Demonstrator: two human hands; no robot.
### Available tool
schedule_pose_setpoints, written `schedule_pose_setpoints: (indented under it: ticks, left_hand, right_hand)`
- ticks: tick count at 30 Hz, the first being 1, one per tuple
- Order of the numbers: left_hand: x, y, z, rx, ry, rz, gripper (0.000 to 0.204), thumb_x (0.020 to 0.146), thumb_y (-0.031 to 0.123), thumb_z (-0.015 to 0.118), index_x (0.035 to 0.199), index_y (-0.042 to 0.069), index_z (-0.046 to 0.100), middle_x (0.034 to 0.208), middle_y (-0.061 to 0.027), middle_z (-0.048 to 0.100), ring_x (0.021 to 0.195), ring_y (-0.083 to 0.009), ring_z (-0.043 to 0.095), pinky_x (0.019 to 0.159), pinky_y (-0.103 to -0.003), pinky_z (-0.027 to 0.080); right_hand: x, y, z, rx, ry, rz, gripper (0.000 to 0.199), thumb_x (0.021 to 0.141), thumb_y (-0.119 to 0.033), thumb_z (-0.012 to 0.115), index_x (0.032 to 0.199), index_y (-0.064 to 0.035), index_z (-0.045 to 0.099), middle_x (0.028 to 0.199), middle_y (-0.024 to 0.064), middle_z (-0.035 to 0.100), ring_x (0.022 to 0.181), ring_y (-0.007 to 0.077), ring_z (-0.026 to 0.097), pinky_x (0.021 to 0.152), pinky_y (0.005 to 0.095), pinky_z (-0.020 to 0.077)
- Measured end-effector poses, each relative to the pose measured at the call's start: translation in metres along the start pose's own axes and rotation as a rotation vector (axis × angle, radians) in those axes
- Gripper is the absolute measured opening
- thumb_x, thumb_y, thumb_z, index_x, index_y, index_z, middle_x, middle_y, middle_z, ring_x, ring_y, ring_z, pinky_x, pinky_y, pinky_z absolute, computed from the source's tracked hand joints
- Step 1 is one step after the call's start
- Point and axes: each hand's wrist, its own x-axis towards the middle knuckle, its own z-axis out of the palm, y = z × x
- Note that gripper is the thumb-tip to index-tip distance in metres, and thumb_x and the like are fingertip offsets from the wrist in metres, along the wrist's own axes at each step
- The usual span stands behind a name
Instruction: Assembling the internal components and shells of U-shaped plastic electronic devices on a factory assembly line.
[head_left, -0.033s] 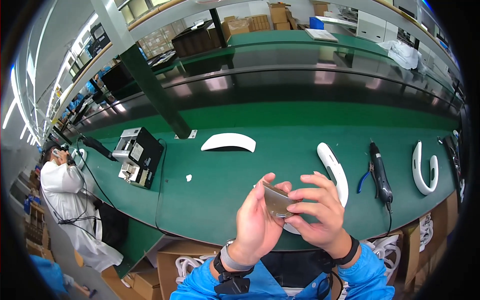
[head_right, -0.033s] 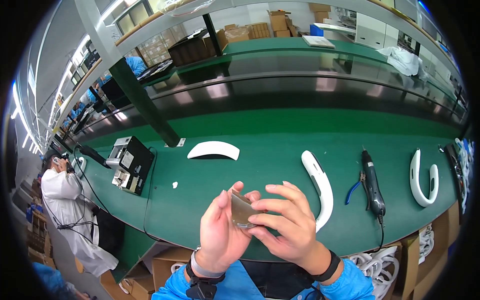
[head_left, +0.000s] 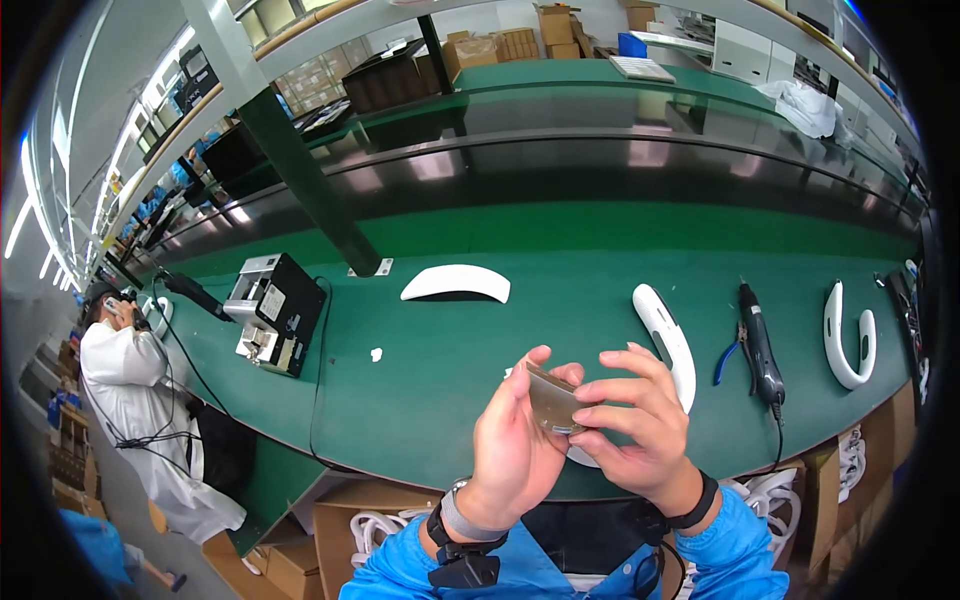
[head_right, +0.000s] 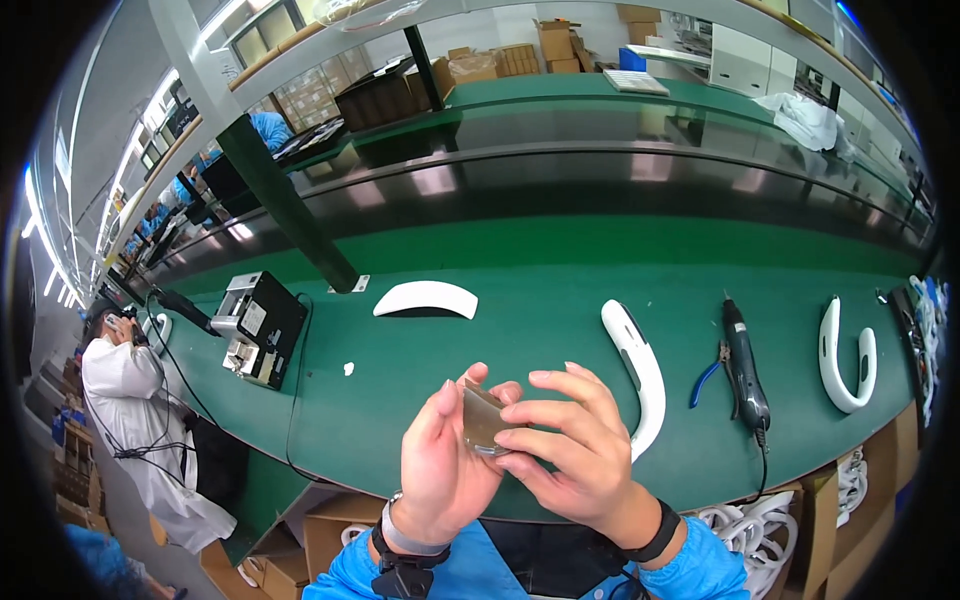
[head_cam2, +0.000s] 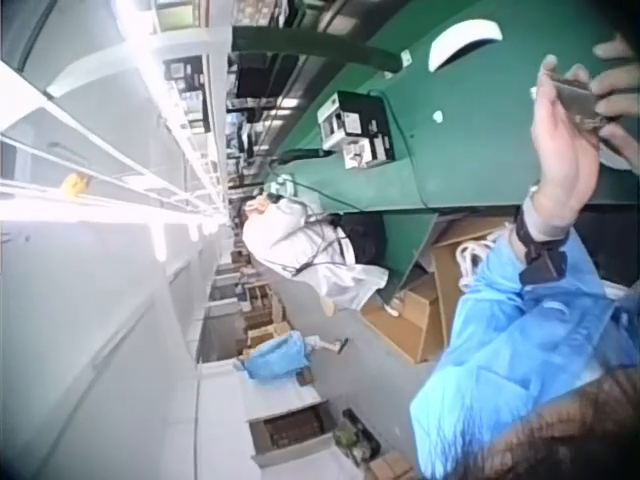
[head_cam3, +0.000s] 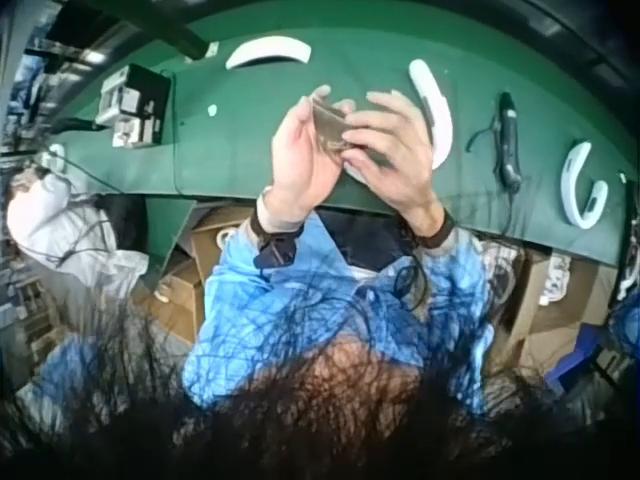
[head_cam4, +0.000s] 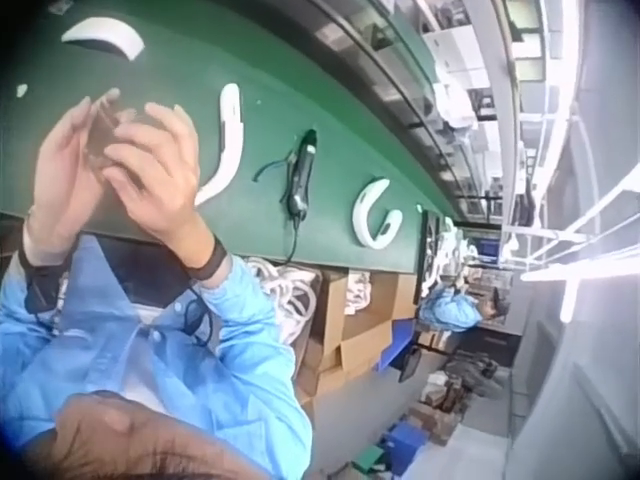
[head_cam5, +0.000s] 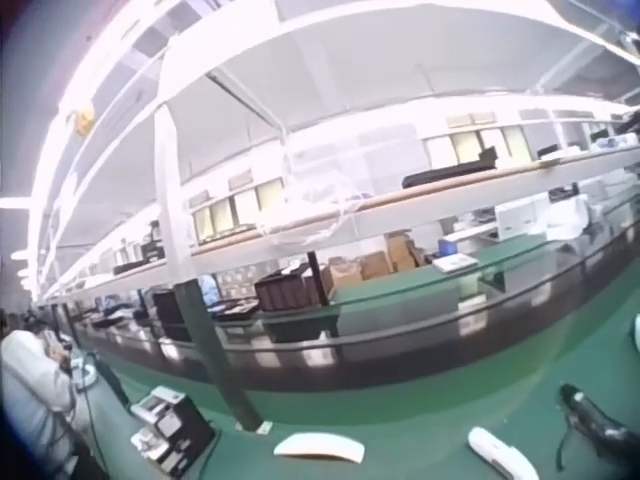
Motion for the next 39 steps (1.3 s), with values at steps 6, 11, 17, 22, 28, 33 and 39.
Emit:
schedule_pose_setpoints:
  ticks: [6,11,17,22,28,33,39]
  left_hand:
    - [0.000,-0.007,0.005,0.070,0.056,0.029,0.031,0.106,0.034,0.035,0.126,0.012,0.042,0.109,-0.0103,0.056,0.100,-0.0252,0.060,0.078,-0.036,0.053]
    - [0.000,-0.011,0.005,0.084,0.058,0.030,0.030,0.106,0.033,0.034,0.124,0.012,0.045,0.107,-0.0106,0.055,0.100,-0.0266,0.058,0.081,-0.037,0.052]
    - [0.000,-0.013,0.005,0.073,0.069,0.030,0.031,0.106,0.033,0.034,0.124,0.010,0.045,0.106,-0.0115,0.055,0.101,-0.0274,0.058,0.087,-0.038,0.051]
    - [0.000,-0.015,0.004,0.081,0.086,0.039,0.030,0.106,0.031,0.036,0.124,0.009,0.045,0.107,-0.0124,0.055,0.101,-0.0276,0.058,0.087,-0.038,0.051]
    - [0.002,-0.016,-0.001,0.112,0.094,0.044,0.033,0.106,0.033,0.036,0.130,0.010,0.038,0.108,-0.0112,0.056,0.101,-0.0254,0.061,0.082,-0.039,0.055]
    - [-0.001,-0.014,0.007,0.202,0.059,0.136,0.033,0.106,0.032,0.032,0.127,0.008,0.042,0.104,-0.0131,0.056,0.095,-0.0261,0.060,0.083,-0.038,0.052]
    - [0.001,-0.014,0.000,0.399,-0.017,0.324,0.040,0.107,0.040,0.030,0.129,0.007,0.040,0.099,-0.0128,0.055,0.085,-0.0256,0.063,0.076,-0.036,0.055]
  right_hand:
    - [-0.004,-0.002,-0.002,-0.090,-0.002,-0.048,0.018,0.069,-0.020,0.084,0.084,-0.0144,0.075,0.090,-0.0029,0.073,0.103,0.0244,0.065,0.101,0.0503,0.0441]
    - [-0.005,-0.003,-0.004,-0.085,-0.005,-0.021,0.017,0.071,-0.020,0.083,0.085,-0.0148,0.075,0.087,-0.0023,0.073,0.101,0.0235,0.066,0.101,0.0500,0.0437]
    - [-0.003,-0.003,-0.006,-0.067,-0.012,-0.040,0.014,0.072,-0.019,0.082,0.083,-0.0151,0.075,0.085,-0.0019,0.073,0.099,0.0238,0.067,0.103,0.0498,0.0428]
    - [-0.004,-0.002,-0.006,-0.066,-0.026,-0.027,0.014,0.070,-0.019,0.082,0.082,-0.0150,0.075,0.084,-0.0020,0.073,0.099,0.0227,0.068,0.104,0.0497,0.0421]
    - [-0.005,-0.001,-0.006,-0.054,-0.044,-0.005,0.021,0.069,-0.020,0.083,0.087,-0.0147,0.075,0.085,-0.0003,0.072,0.099,0.0233,0.068,0.105,0.0507,0.0419]
    - [-0.003,-0.005,-0.007,-0.040,-0.035,0.019,0.032,0.066,-0.023,0.085,0.095,-0.0141,0.075,0.100,0.0039,0.071,0.107,0.0276,0.064,0.104,0.0520,0.0432]
    - [-0.010,-0.007,-0.011,-0.024,-0.061,-0.010,0.033,0.066,-0.024,0.085,0.095,-0.0139,0.075,0.106,0.0062,0.069,0.110,0.0319,0.061,0.102,0.0537,0.0448]
